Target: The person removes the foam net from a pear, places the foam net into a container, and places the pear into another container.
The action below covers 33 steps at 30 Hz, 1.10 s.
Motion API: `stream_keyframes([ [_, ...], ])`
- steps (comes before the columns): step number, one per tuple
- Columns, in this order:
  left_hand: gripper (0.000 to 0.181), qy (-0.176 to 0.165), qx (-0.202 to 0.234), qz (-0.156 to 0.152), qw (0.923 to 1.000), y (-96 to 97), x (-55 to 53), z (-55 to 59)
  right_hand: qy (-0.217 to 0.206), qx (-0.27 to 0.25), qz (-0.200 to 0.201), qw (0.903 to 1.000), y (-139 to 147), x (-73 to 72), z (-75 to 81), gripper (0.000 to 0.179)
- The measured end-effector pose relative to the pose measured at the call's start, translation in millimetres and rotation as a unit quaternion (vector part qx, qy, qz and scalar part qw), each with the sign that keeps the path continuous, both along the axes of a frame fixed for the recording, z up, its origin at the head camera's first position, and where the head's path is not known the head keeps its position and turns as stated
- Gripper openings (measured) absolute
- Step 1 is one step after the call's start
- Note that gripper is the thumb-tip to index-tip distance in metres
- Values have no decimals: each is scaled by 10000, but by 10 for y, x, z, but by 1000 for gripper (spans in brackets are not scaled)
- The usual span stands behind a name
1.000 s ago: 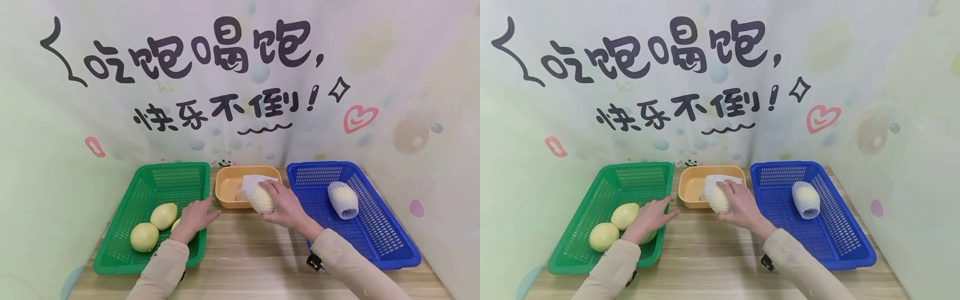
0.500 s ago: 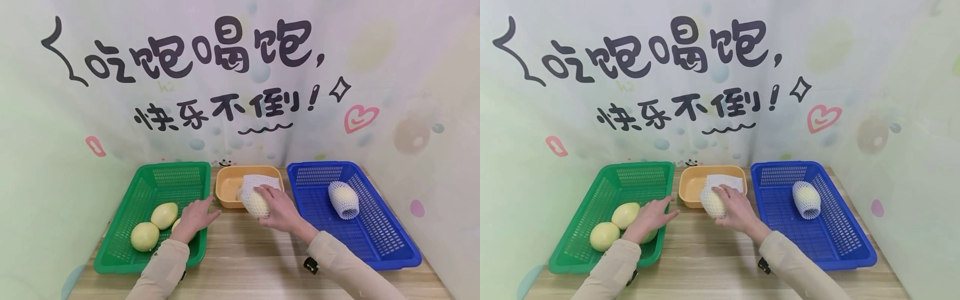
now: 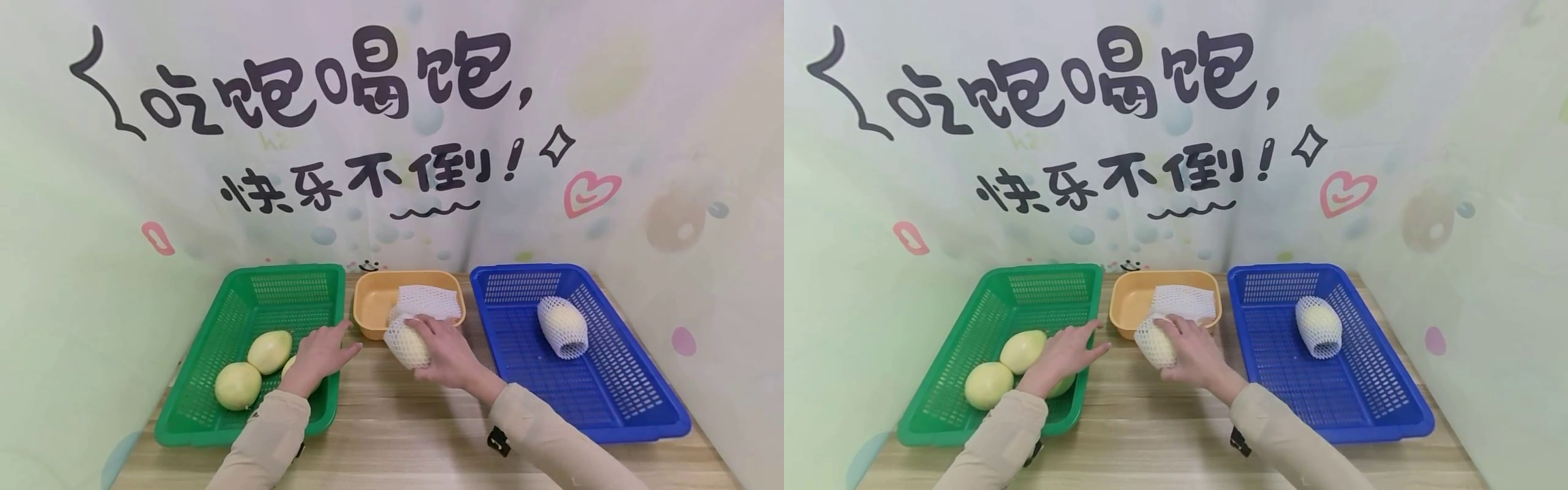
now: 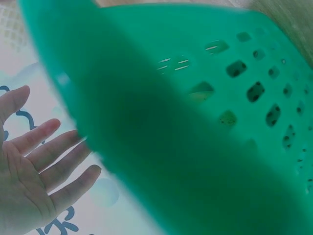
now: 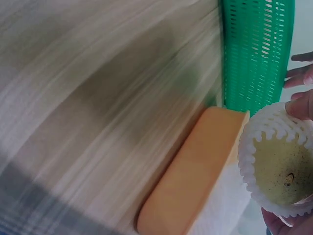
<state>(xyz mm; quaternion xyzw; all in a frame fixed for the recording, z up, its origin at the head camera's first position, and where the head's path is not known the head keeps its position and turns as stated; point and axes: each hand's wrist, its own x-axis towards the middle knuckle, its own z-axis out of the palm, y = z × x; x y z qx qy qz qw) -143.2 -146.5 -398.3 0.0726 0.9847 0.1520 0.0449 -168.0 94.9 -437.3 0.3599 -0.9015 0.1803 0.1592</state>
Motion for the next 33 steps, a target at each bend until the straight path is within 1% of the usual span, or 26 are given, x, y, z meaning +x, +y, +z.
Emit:
stream_keyframes([
  [8, 53, -24, 26, 23, 10000, 10, -2, 2, -274, 271, -125, 9992, -53, -5, -147, 84],
  [17, 51, 0, 11, 10, 10000, 3, -6, -8, -602, 570, -151, 9964, -80, -33, -295, 85],
  [21, 51, -6, -7, 27, 10000, -2, -2, 0, -720, 608, -174, 9954, -86, -51, -364, 84],
  [29, 49, 39, 16, 3, 10000, -4, -11, 4, -838, 739, -200, 9935, -99, -87, -476, 84],
  [33, 47, 13, 16, 2, 10000, -8, -12, 4, -805, 735, -141, 9939, -108, -86, -475, 83],
])
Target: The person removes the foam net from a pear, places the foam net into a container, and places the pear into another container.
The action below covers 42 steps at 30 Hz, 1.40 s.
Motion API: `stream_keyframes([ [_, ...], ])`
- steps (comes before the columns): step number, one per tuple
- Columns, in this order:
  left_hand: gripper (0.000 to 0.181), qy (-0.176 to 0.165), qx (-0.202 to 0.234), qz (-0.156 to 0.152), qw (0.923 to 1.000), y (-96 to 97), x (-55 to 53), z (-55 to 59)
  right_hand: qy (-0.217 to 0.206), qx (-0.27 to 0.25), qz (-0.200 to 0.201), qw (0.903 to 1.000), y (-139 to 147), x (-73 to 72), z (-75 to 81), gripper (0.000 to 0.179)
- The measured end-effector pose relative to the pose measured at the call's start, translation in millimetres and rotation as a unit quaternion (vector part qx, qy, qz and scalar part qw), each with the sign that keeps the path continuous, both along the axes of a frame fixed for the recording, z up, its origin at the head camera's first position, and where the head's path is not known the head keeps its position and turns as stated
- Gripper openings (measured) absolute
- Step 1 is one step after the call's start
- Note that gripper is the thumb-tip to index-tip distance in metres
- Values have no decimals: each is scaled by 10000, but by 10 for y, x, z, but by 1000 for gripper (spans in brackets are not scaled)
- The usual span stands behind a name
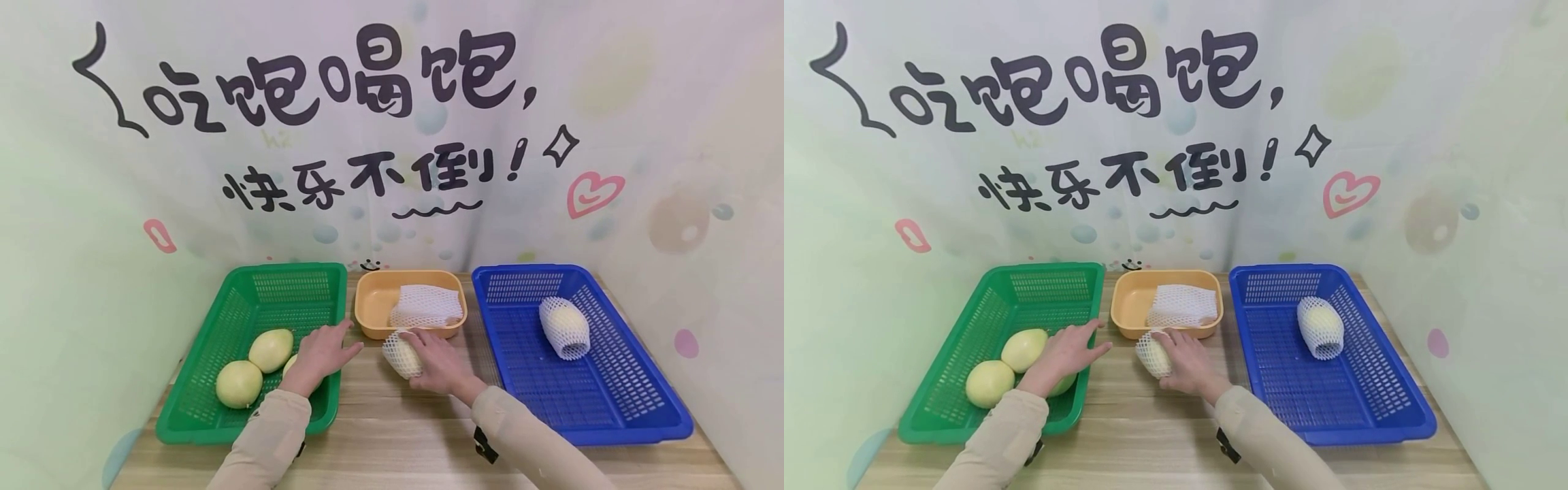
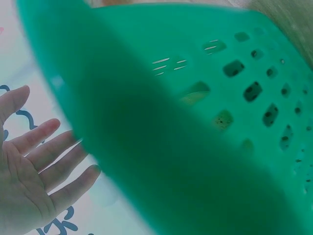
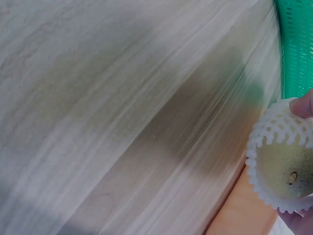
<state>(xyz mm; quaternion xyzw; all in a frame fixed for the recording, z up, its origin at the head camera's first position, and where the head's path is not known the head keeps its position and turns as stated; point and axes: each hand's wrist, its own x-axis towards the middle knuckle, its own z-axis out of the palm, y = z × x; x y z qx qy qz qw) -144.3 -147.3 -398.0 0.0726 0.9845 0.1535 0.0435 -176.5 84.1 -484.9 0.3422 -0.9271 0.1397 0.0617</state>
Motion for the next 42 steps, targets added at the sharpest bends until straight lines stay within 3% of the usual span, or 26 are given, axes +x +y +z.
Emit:
stream_keyframes([
  [33, 48, 12, -56, -79, 10000, 22, 3, 0, -508, 161, 295, 9981, -4, 26, -86, 84],
  [42, 48, 195, -81, -75, 9997, 34, 18, 12, -825, -149, 520, 9951, 33, 29, -25, 100],
])
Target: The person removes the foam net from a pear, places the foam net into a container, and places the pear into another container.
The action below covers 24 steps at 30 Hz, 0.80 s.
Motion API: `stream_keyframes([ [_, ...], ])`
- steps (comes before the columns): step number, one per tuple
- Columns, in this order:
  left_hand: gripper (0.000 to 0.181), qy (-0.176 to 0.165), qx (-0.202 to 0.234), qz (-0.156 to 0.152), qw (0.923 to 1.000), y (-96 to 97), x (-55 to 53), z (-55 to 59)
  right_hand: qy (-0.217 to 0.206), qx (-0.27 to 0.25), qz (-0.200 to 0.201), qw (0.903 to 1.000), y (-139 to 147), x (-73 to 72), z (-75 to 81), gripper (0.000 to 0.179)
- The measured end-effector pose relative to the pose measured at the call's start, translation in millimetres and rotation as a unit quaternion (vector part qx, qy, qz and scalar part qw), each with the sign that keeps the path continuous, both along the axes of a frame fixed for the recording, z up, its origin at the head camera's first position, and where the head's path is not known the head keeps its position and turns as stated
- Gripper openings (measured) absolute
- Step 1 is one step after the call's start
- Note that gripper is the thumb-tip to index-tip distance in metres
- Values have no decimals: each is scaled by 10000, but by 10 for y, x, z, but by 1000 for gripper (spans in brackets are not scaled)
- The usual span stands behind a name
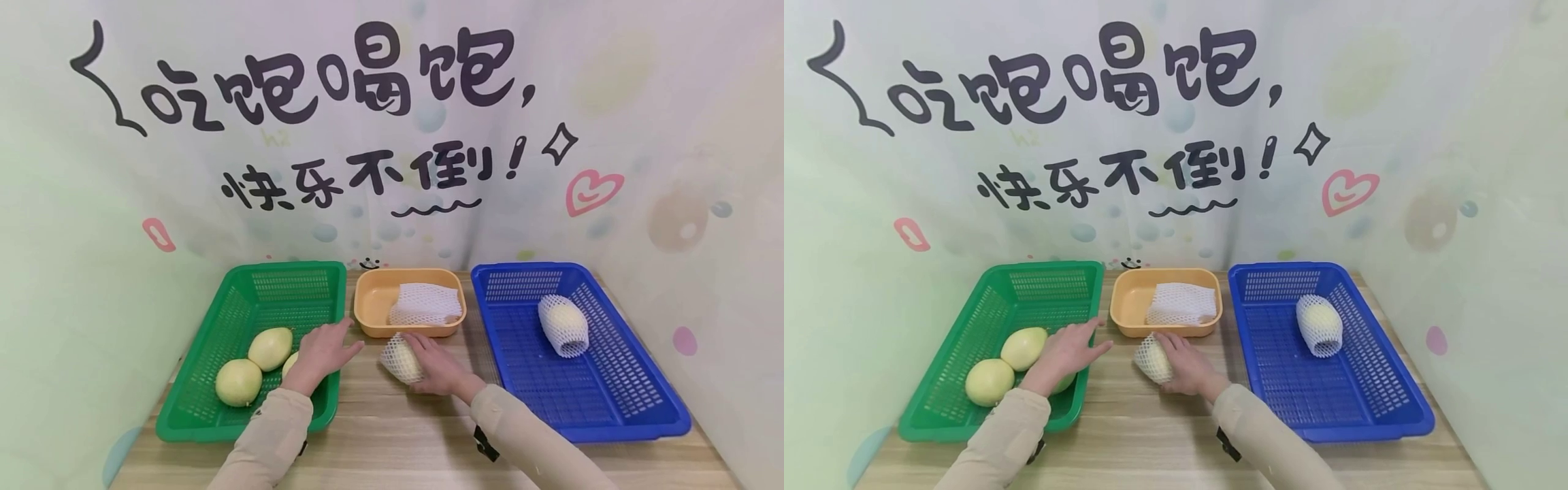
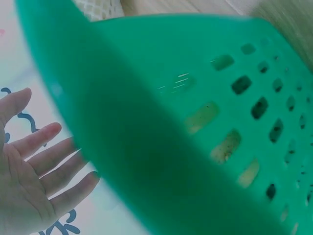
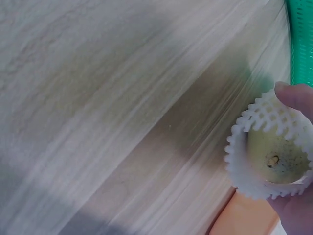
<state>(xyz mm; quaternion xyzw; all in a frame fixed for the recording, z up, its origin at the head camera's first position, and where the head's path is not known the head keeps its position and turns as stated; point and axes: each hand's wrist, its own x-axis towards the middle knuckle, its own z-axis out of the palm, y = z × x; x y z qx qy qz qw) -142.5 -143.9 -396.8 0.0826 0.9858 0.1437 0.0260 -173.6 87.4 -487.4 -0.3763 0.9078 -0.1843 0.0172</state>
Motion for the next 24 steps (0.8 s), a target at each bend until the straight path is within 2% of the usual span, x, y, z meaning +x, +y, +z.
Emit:
stream_keyframes([
  [5, 48, 242, 291, -126, 9992, 110, 34, 12, 82, -82, -159, 9998, 39, 14, 21, 99],
  [9, 49, 328, 638, -485, 9962, 267, 105, 26, 223, -75, -247, 9994, 69, 22, 24, 88],
  [13, 49, 369, 993, -900, 9903, 419, 182, -26, 225, -86, -132, 9996, 96, 35, 31, 81],
  [16, 51, 295, 1233, -1053, 9863, 514, 213, -119, 192, -45, -55, 9998, 106, 42, 41, 81],
  [18, 54, 180, 1367, -1036, 9850, 567, 224, -202, 175, -36, -35, 9998, 107, 41, 43, 80],
  [24, 67, 103, 1545, -678, 9856, 674, 199, -533, 140, -59, -47, 9999, 109, 36, 31, 79],
])
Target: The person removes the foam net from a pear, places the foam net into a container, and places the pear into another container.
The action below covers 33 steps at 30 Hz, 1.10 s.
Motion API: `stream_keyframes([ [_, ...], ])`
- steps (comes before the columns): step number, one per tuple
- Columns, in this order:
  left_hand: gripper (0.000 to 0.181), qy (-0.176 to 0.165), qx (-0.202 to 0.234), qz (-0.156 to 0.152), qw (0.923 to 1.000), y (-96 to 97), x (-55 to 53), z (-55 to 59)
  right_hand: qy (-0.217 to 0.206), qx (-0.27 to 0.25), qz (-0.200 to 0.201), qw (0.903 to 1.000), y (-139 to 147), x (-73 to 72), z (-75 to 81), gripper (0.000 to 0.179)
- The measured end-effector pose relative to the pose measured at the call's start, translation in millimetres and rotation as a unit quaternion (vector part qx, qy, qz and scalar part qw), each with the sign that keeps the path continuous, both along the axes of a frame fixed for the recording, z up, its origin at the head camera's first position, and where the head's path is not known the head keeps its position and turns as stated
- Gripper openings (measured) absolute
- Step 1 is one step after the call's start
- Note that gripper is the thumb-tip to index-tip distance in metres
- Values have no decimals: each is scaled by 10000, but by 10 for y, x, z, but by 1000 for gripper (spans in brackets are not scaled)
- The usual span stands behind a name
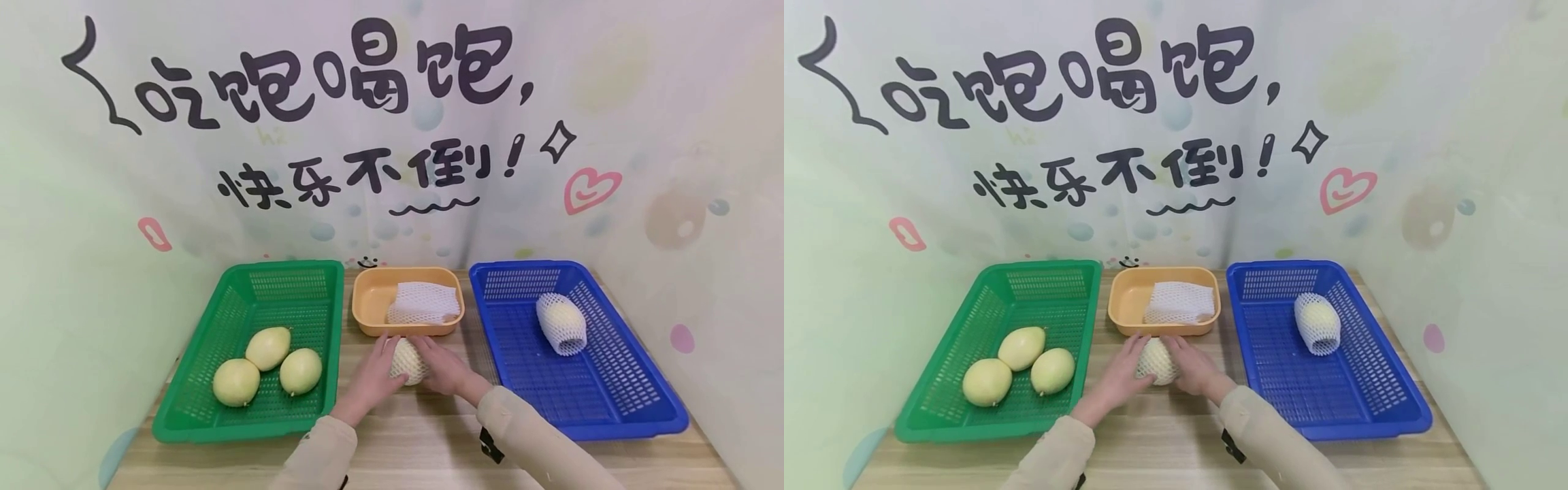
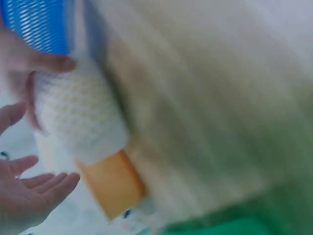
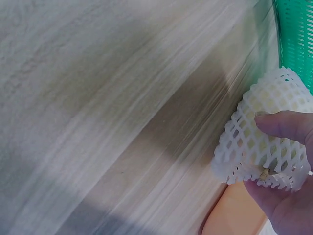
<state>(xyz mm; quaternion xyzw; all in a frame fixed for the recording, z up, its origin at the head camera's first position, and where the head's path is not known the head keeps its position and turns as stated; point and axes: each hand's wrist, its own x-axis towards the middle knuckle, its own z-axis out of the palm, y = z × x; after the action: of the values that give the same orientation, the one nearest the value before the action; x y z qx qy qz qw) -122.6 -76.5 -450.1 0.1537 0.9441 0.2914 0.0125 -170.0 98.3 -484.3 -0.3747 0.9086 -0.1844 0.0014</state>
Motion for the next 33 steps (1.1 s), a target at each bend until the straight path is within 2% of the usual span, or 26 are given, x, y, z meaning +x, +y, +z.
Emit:
stream_keyframes([
  [5, 72, -159, 167, 243, 9994, 20, -43, -205, -292, -65, 12, 9996, 28, 26, 8, 79],
  [10, 67, -257, 392, 285, 9985, 4, -63, -290, -429, -39, -9, 9991, 36, 58, 24, 78],
  [16, 61, 175, 708, 292, 9969, -8, -90, -334, 166, -53, -58, 9998, 29, 69, 44, 65],
  [23, 57, 329, 886, 324, 9950, 11, -101, -322, 726, -661, -75, 9951, 18, 80, 50, 46],
  [25, 56, 325, 848, 335, 9953, 17, -99, -318, 719, -676, -162, 9950, 15, 87, 45, 51],
  [30, 54, 168, 716, 382, 9966, 32, -88, -327, 250, -102, -427, 9987, 7, 115, 10, 77],
  [33, 56, 145, 735, 403, 9964, 39, -82, -332, 167, 11, -470, 9988, 0, 138, 0, 76],
])
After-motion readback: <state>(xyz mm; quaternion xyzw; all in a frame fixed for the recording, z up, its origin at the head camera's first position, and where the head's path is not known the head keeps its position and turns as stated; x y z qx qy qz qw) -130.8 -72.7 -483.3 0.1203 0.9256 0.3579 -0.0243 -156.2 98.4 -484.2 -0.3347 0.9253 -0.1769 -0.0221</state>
